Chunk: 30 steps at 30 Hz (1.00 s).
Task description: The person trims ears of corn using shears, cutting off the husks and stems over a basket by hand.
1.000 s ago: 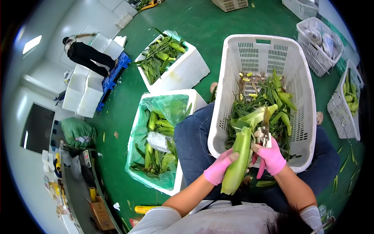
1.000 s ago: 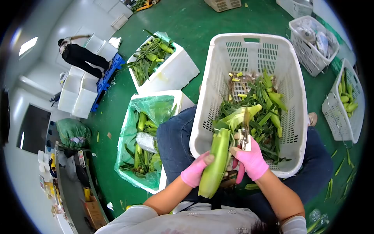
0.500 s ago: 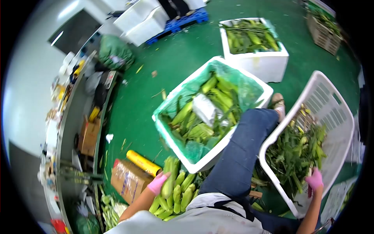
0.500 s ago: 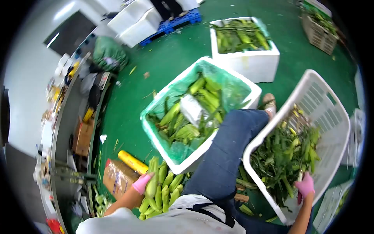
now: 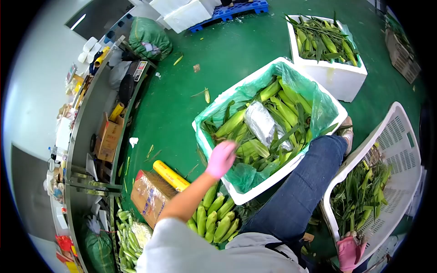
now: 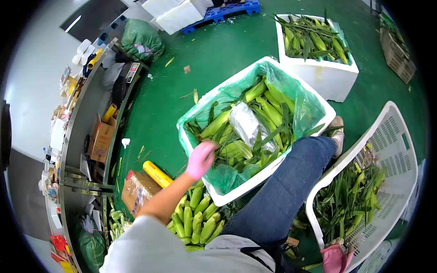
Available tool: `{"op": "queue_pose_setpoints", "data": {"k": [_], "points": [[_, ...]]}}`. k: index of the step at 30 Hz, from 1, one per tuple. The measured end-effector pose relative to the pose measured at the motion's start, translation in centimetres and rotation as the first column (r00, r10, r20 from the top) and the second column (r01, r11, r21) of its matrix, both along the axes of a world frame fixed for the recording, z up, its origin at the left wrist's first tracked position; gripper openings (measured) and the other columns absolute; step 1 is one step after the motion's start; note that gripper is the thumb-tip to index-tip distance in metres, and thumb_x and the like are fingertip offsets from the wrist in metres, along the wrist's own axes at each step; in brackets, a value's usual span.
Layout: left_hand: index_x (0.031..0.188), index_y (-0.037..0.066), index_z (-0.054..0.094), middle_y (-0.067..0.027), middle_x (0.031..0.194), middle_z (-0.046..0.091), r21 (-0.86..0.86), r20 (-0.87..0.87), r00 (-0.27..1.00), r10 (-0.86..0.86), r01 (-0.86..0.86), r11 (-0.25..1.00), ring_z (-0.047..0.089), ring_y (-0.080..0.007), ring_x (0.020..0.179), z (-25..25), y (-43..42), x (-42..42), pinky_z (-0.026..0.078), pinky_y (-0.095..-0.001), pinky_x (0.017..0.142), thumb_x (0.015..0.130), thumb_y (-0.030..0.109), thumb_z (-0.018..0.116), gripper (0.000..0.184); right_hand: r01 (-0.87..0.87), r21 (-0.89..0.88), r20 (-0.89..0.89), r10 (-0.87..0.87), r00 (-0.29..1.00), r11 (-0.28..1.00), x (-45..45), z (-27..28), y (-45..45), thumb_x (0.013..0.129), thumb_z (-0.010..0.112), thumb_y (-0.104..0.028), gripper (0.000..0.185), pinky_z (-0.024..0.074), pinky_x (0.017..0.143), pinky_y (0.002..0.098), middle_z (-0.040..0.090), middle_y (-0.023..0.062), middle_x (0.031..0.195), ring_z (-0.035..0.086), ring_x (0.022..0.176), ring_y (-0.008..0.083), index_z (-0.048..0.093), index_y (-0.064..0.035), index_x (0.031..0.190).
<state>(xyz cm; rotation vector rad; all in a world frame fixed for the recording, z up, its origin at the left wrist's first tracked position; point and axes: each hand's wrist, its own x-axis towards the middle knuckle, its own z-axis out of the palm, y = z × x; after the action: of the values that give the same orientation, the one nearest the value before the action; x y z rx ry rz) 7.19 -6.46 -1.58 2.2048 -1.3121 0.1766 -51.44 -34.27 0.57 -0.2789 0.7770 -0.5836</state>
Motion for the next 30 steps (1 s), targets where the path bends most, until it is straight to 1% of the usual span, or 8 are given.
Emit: {"op": "queue_pose_setpoints", "data": {"k": [5,10,11,17,20,24,25,30], "points": [[0.102,0.008,0.068,-0.0149,0.100,0.068,0.136,0.083,0.938,-0.338,0.325,0.936,0.066,-0.0366,0.097,-7.2,-16.1,10.7,0.055,-0.0440,0.083,0.085,0.001,0.063,0.020,0.020,-0.184,0.058,-0.010,0.998,0.983,-4.7,-3.9,1.3,0.106,0.040,-0.052,0.067,0.0514,0.100,0.0446,0.064,0.0236,0.121,0.062,0.113,0.0369,0.046,0.0069,0.139],[0.095,0.009,0.069,-0.0073,0.097,0.066,0.551,-0.179,0.487,-0.855,0.769,0.323,0.065,-0.0289,0.099,-12.1,-22.5,2.8,0.053,-0.0418,0.085,0.080,0.017,0.070,0.017,0.374,0.267,0.040,-0.398,0.916,0.888,2.5,3.5,2.6,0.100,0.062,-0.039,0.042,0.0441,0.101,0.0425,0.066,0.0115,0.119,0.061,0.108,0.0248,0.062,-0.0049,0.124],[0.096,0.011,0.070,-0.0049,0.104,0.066,0.544,0.009,0.522,-0.853,0.713,0.442,0.062,-0.0244,0.110,-15.2,-21.7,1.9,0.049,-0.0396,0.091,0.083,0.019,0.066,0.016,0.318,0.202,0.084,-0.340,0.937,0.926,1.1,1.9,2.3,0.101,0.057,-0.041,0.047,0.0431,0.105,0.0470,0.063,0.0113,0.128,0.059,0.115,0.0256,0.056,-0.0058,0.133],[0.121,0.015,0.069,-0.0068,0.130,0.062,0.807,-0.297,0.317,-0.901,0.587,-0.059,0.057,-0.0262,0.124,-12.2,-25.7,2.3,0.044,-0.0434,0.103,0.081,0.041,0.072,0.048,0.217,0.074,0.121,-0.225,0.967,0.973,-5.5,-4.9,1.6,0.102,0.048,-0.053,0.067,0.0465,0.105,0.0610,0.062,0.0140,0.137,0.062,0.122,0.0337,0.043,-0.0084,0.152],[0.131,0.014,0.063,-0.0125,0.131,0.060,0.806,-0.508,0.598,-0.620,0.585,-0.095,0.052,-0.0327,0.130,-13.0,-26.9,0.5,0.042,-0.0506,0.102,0.071,0.049,0.079,0.072,0.224,0.043,0.126,-0.228,0.965,0.974,-4.4,-4.5,1.8,0.102,0.047,-0.054,0.068,0.0477,0.103,0.0614,0.063,0.0157,0.135,0.062,0.120,0.0351,0.043,-0.0078,0.152],[0.130,0.010,0.062,-0.0129,0.137,0.058,0.557,-0.497,0.601,-0.626,0.774,0.300,0.053,-0.0342,0.131,-13.5,-22.8,1.7,0.036,-0.0524,0.107,0.068,0.029,0.083,0.068,0.391,0.128,0.046,-0.399,0.916,0.911,-1.5,-2.2,3.2,0.103,0.045,-0.054,0.071,0.0499,0.100,0.0614,0.063,0.0211,0.131,0.063,0.117,0.0388,0.040,-0.0038,0.152],[0.127,0.008,0.062,-0.0156,0.138,0.057,0.489,-0.500,0.634,-0.590,0.769,0.412,0.052,-0.0346,0.132,-12.5,-21.2,1.3,0.037,-0.0502,0.108,0.068,0.022,0.083,0.065,0.158,-0.109,0.180,-0.137,0.974,0.981,-1.4,-2.2,2.9,0.103,0.048,-0.051,0.070,0.0465,0.105,0.0530,0.059,0.0132,0.142,0.057,0.127,0.0320,0.040,-0.0008,0.152],[0.125,0.003,0.058,-0.0156,0.118,0.064,0.113,-0.286,0.911,-0.296,0.339,0.934,0.062,-0.0334,0.113,-10.6,-12.5,-1.4,0.047,-0.0440,0.103,0.076,0.013,0.077,0.053,0.340,0.200,0.202,-0.379,0.903,0.919,-0.1,-1.6,2.5,0.104,0.050,-0.048,0.069,0.0395,0.112,0.0567,0.058,0.0182,0.140,0.053,0.132,0.0323,0.040,0.0013,0.151]]}}
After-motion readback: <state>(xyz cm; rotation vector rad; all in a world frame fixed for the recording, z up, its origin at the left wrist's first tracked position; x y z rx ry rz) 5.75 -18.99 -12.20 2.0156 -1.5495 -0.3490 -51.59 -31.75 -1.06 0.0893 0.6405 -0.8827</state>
